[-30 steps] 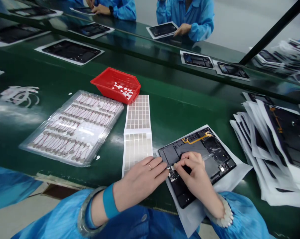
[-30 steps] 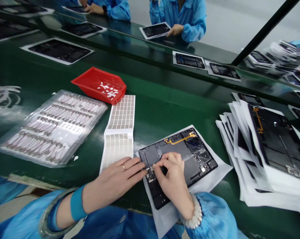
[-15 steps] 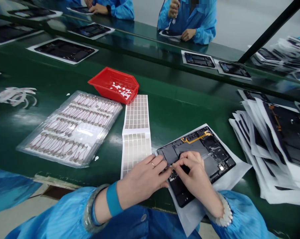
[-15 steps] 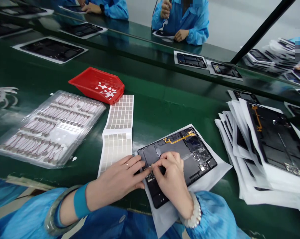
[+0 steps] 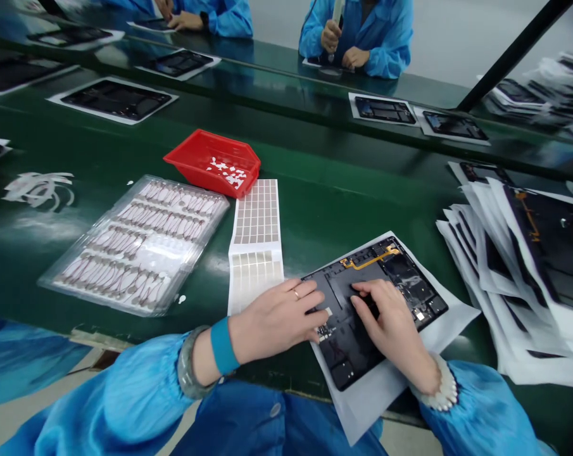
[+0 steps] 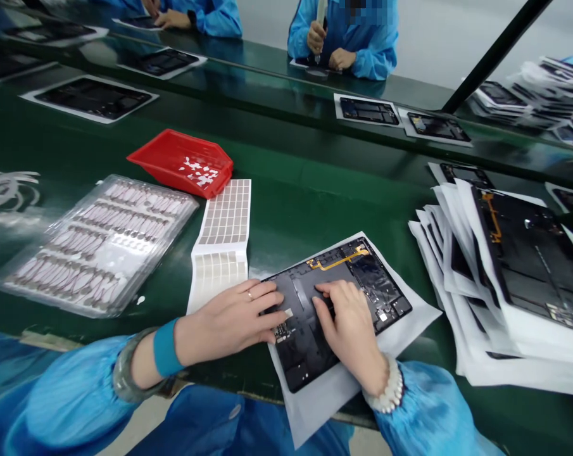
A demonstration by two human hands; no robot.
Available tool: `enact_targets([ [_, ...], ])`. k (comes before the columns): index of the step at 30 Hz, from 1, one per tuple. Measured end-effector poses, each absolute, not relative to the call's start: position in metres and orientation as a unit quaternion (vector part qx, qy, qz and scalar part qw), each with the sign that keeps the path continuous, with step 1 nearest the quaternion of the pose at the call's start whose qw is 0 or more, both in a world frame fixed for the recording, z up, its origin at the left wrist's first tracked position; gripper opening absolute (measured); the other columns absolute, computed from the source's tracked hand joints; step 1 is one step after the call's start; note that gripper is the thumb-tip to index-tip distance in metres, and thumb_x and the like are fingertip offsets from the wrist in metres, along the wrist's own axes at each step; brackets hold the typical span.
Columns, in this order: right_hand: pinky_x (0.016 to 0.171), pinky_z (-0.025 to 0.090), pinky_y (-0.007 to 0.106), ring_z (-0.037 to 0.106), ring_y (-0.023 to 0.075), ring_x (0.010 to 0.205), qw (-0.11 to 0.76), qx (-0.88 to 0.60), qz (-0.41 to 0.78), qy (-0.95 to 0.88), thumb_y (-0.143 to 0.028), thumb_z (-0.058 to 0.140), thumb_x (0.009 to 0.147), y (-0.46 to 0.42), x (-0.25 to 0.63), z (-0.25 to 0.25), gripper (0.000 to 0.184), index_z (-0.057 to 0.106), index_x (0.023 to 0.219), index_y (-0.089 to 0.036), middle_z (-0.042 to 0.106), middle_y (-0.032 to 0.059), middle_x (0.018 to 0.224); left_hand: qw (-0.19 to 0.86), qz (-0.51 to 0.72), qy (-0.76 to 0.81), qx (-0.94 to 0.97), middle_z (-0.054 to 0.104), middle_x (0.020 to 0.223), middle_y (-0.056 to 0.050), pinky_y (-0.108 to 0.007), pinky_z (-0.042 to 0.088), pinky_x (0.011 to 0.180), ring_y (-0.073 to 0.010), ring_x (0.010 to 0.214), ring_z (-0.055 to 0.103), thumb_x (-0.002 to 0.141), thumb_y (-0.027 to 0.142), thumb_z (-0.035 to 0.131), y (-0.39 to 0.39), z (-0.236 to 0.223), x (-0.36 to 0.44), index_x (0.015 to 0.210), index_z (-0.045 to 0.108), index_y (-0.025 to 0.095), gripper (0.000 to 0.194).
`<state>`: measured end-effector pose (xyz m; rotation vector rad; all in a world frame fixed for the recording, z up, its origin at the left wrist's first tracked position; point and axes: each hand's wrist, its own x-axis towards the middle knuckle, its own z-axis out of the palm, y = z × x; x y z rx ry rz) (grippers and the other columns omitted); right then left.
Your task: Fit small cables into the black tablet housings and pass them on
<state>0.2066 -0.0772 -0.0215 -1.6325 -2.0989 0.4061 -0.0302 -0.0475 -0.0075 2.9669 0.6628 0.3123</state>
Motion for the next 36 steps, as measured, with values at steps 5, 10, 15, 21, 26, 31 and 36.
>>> enact_targets([
  [5, 0.074, 0.042, 0.035, 0.056, 0.0207, 0.081, 0.219, -0.582, 0.145, -0.77, -0.03, 0.047, 0.093, -0.076, 0.205, -0.022, 0.017, 0.059, 0.097, -0.019, 0.061, 0.0058, 0.086, 0.062, 0.107, 0.208, 0.97, 0.059, 0.107, -0.001, -0.034, 0.038, 0.082, -0.0209, 0.1, 0.051, 0.085, 0.038, 0.065, -0.044, -0.008, -0.028, 0.097, 0.058, 0.023, 0.021],
  [10, 0.073, 0.041, 0.034, 0.055, 0.0203, 0.082, 0.224, -0.58, 0.149, -0.769, -0.03, 0.047, 0.093, -0.076, 0.206, -0.021, 0.017, 0.059, 0.096, -0.019, 0.061, 0.0055, 0.085, 0.076, 0.114, 0.214, 0.967, 0.059, 0.11, -0.001, -0.034, 0.035, 0.083, -0.022, 0.102, 0.049, 0.086, 0.038, 0.064, -0.044, -0.006, -0.03, 0.098, 0.059, 0.023, 0.02],
  [15, 0.073, 0.04, 0.034, 0.054, 0.0197, 0.081, 0.221, -0.578, 0.152, -0.77, -0.03, 0.047, 0.093, -0.076, 0.206, -0.021, 0.016, 0.059, 0.095, -0.019, 0.061, 0.0048, 0.086, 0.088, 0.108, 0.235, 0.962, 0.057, 0.115, -0.002, -0.035, 0.033, 0.083, -0.0245, 0.106, 0.047, 0.086, 0.041, 0.062, -0.044, -0.005, -0.03, 0.102, 0.059, 0.025, 0.023],
  [21, 0.074, 0.04, 0.035, 0.054, 0.0201, 0.081, 0.223, -0.574, 0.159, -0.772, -0.03, 0.047, 0.093, -0.076, 0.207, -0.022, 0.016, 0.059, 0.094, -0.02, 0.061, 0.0051, 0.087, 0.098, 0.111, 0.237, 0.96, 0.057, 0.117, -0.003, -0.036, 0.032, 0.082, -0.0258, 0.107, 0.046, 0.088, 0.042, 0.058, -0.044, -0.004, -0.031, 0.104, 0.059, 0.025, 0.023],
  [26, 0.073, 0.041, 0.034, 0.055, 0.0197, 0.08, 0.221, -0.572, 0.159, -0.774, -0.031, 0.046, 0.093, -0.076, 0.207, -0.022, 0.017, 0.06, 0.093, -0.02, 0.062, 0.0055, 0.087, 0.085, 0.123, 0.262, 0.953, 0.059, 0.115, -0.005, -0.036, 0.032, 0.085, -0.0259, 0.107, 0.047, 0.088, 0.051, 0.055, -0.044, -0.008, -0.034, 0.101, 0.059, 0.02, 0.033],
  [31, 0.074, 0.041, 0.035, 0.054, 0.0202, 0.08, 0.222, -0.574, 0.161, -0.772, -0.031, 0.046, 0.093, -0.075, 0.208, -0.022, 0.017, 0.059, 0.093, -0.02, 0.062, 0.0054, 0.087, 0.069, 0.134, 0.241, 0.959, 0.06, 0.113, -0.005, -0.037, 0.032, 0.085, -0.0244, 0.105, 0.049, 0.091, 0.047, 0.051, -0.047, -0.011, -0.035, 0.104, 0.058, 0.019, 0.031],
  [36, 0.075, 0.041, 0.036, 0.056, 0.0206, 0.081, 0.224, -0.573, 0.158, -0.773, -0.031, 0.046, 0.093, -0.076, 0.208, -0.024, 0.019, 0.06, 0.092, -0.02, 0.063, 0.0056, 0.086, 0.084, 0.116, 0.251, 0.957, 0.058, 0.117, -0.005, -0.037, 0.032, 0.085, -0.0253, 0.106, 0.048, 0.092, 0.041, 0.052, -0.054, -0.013, -0.032, 0.121, 0.052, 0.023, 0.035],
])
